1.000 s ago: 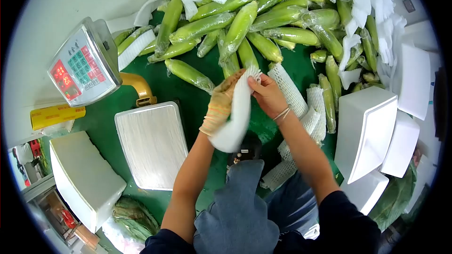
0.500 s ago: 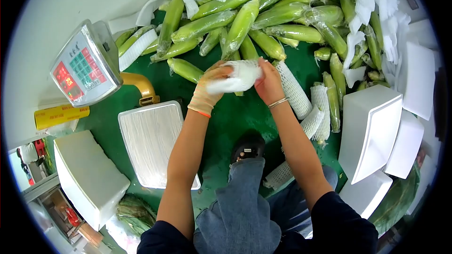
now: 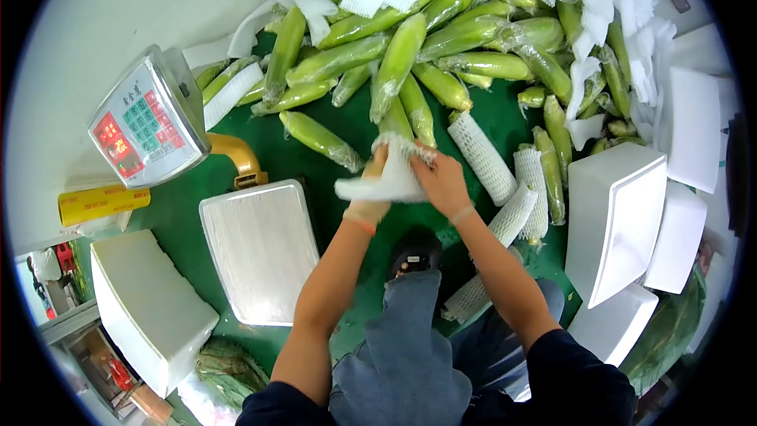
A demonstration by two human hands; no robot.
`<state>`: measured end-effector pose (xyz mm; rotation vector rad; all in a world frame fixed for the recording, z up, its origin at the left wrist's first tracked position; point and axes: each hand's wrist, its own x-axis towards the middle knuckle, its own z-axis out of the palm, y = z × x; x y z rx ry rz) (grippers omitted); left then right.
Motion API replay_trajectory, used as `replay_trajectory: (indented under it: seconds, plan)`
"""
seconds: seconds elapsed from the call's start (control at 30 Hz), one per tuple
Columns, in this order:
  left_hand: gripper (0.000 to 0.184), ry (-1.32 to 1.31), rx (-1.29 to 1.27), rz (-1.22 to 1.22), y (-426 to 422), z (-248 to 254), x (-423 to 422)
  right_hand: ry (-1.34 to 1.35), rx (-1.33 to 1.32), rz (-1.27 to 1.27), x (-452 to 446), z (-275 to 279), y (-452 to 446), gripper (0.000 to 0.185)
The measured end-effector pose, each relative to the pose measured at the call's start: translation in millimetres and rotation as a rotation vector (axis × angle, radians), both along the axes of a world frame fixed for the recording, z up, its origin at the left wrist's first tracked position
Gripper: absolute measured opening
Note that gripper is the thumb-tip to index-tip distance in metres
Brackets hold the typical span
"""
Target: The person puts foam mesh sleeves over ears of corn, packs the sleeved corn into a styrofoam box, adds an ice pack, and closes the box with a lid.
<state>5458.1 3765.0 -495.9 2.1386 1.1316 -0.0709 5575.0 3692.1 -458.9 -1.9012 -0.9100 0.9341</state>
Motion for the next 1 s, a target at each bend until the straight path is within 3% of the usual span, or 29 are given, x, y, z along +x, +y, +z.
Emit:
replay_trajectory:
  seconds: [0.1, 0.13, 0.17, 0.2, 0.23, 0.27, 0.3, 0.4, 0.47, 0.53, 0.57, 0.6, 0.67, 0.7, 0.77, 0.8, 0.83, 0.87, 0.93, 0.97, 1.0]
  plan:
    - [0.047, 0.068, 0.416, -0.386, -37, 80, -9, -0.013, 0.033, 0.068, 7, 76, -14, 0.029]
    - [0.051, 0.097, 0.555, -0.518, -44, 87, -11, 0.042, 0.040, 0.047, 8, 83, -11, 0.024]
    - [0.051, 0.095, 0.561, -0.524, -50, 59, -13, 0.040, 0.045, 0.041, 11, 76, -5, 0.024]
    - [0.050, -0.432, 0.156, -0.201, -54, 4, -13, 0.140, 0.062, -0.050, 15, 57, 4, 0.023]
    - [0.048, -0.741, -0.601, 0.177, -46, 3, -10, 0.241, 0.079, -0.138, 20, 33, 14, 0.022]
    - [0.046, -1.119, -1.192, 0.800, -37, 2, -6, 0.282, 0.124, -0.216, 23, 4, 25, 0.021]
    - [0.040, -1.115, -1.232, 0.941, -25, 20, 2, 0.284, 0.121, -0.214, 21, -22, 32, 0.021]
    - [0.035, -0.740, -0.318, 0.662, 3, -145, -1, 0.237, 0.070, -0.515, 5, -101, 43, 0.034]
    - [0.035, -0.557, -0.260, 0.669, 22, -124, 10, 0.151, -0.053, -0.518, -1, -114, 41, 0.032]
    - [0.035, -0.782, -0.271, 0.995, 10, -49, 21, 0.266, -0.153, -0.465, 5, -96, 38, 0.030]
    - [0.035, -0.783, -0.278, 0.997, 3, -51, 11, 0.391, -0.273, -0.419, 3, -91, 28, 0.030]
    - [0.043, -0.981, -0.872, 0.928, 4, -52, -2, 0.106, -0.339, 0.080, 9, -93, 10, 0.029]
    - [0.051, -1.079, -1.450, 0.768, 2, -43, -11, -0.358, -0.408, 0.646, 31, -59, 2, 0.023]
    - [0.048, -1.015, -1.436, 0.764, -8, -31, -11, -0.520, -0.432, 0.717, 40, 0, 9, 0.019]
    - [0.051, -0.901, -1.212, 0.869, -25, -6, 5, -0.910, -0.137, 0.427, 48, 62, 62, 0.027]
    - [0.055, -0.758, -1.048, 0.704, -36, -15, 9, -1.081, 0.256, 0.309, 54, 75, 100, 0.036]
    - [0.059, -0.617, -0.881, 0.536, -52, -31, 12, -1.124, 0.339, 0.371, 57, 88, 138, 0.046]
    - [0.068, -0.558, -0.845, 0.436, -78, -59, 17, -1.240, 0.351, 0.439, 59, 92, 175, 0.050]
    - [0.082, -0.352, -0.737, 0.299, -101, -51, 27, -1.552, 0.543, 0.404, 78, 51, 242, 0.054]
    - [0.088, -0.210, -0.673, 0.260, -107, -20, 31, -1.671, 0.611, 0.417, 86, 37, 260, 0.053]
    - [0.095, -0.193, -0.683, 0.234, -114, -22, 36, -1.656, 0.609, 0.414, 87, 37, 261, 0.053]
